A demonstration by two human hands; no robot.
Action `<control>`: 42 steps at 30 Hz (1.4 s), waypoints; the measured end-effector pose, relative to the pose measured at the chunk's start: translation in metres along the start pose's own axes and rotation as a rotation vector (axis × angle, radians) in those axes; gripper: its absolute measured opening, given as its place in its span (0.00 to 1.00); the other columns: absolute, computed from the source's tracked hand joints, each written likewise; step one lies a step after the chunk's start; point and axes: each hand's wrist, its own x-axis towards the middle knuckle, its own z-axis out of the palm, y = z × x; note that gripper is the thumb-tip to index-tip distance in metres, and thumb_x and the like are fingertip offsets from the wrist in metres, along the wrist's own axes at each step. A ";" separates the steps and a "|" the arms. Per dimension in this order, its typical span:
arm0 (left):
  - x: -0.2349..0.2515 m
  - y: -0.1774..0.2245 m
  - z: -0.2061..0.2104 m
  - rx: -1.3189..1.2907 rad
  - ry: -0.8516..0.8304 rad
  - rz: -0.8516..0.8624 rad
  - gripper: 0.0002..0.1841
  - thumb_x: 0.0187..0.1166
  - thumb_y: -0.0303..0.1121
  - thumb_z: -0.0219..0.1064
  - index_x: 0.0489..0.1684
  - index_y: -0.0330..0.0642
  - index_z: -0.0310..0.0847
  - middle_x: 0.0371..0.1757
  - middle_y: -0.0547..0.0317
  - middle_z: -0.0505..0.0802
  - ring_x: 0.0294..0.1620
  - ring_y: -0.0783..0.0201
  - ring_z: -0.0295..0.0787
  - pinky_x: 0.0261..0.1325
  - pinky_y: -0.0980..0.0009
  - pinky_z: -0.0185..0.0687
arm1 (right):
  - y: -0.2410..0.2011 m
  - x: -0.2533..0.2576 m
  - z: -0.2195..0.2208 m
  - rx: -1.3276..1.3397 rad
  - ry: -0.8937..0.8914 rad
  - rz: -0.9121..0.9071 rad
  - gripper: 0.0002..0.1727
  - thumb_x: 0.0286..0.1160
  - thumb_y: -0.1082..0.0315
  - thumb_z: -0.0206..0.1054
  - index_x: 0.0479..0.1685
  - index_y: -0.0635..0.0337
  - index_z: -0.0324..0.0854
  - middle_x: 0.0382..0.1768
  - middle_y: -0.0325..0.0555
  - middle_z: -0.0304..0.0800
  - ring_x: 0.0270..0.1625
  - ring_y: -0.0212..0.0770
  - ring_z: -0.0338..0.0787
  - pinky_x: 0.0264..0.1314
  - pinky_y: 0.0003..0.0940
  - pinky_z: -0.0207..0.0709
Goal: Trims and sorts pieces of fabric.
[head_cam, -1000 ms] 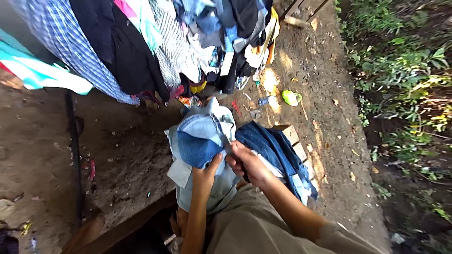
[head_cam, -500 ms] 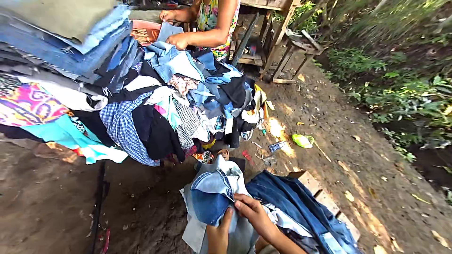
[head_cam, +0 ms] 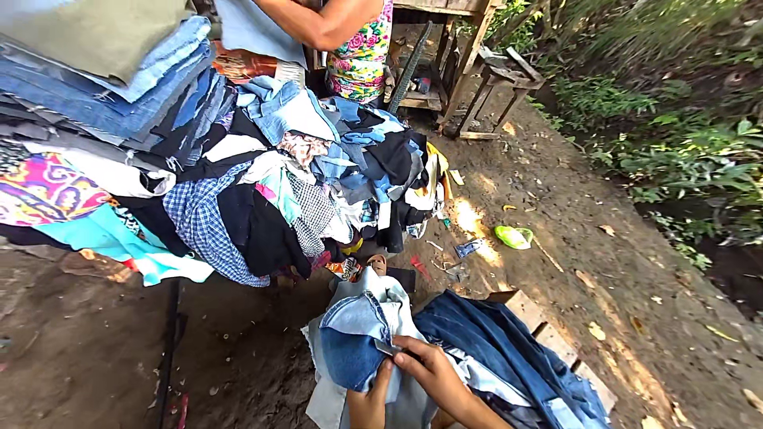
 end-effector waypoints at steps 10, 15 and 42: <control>-0.002 0.004 0.000 -0.019 0.035 -0.046 0.21 0.65 0.14 0.72 0.59 0.23 0.76 0.49 0.56 0.93 0.54 0.77 0.89 0.64 0.76 0.85 | -0.007 -0.006 -0.001 0.405 -0.184 0.166 0.25 0.84 0.64 0.62 0.78 0.64 0.72 0.32 0.31 0.85 0.32 0.20 0.80 0.40 0.20 0.75; -0.003 0.005 0.000 0.054 0.013 -0.033 0.22 0.65 0.16 0.73 0.60 0.21 0.77 0.50 0.53 0.92 0.54 0.78 0.88 0.64 0.78 0.83 | 0.006 -0.005 0.008 -0.139 0.069 -0.063 0.22 0.79 0.51 0.69 0.63 0.55 0.89 0.45 0.47 0.95 0.42 0.38 0.93 0.48 0.44 0.87; 0.001 0.008 0.000 0.031 -0.014 -0.100 0.28 0.56 0.24 0.83 0.57 0.26 0.80 0.48 0.55 0.94 0.53 0.74 0.90 0.64 0.74 0.85 | 0.000 -0.014 -0.032 0.063 -0.141 0.245 0.31 0.81 0.43 0.63 0.72 0.58 0.79 0.29 0.35 0.85 0.28 0.29 0.81 0.36 0.34 0.79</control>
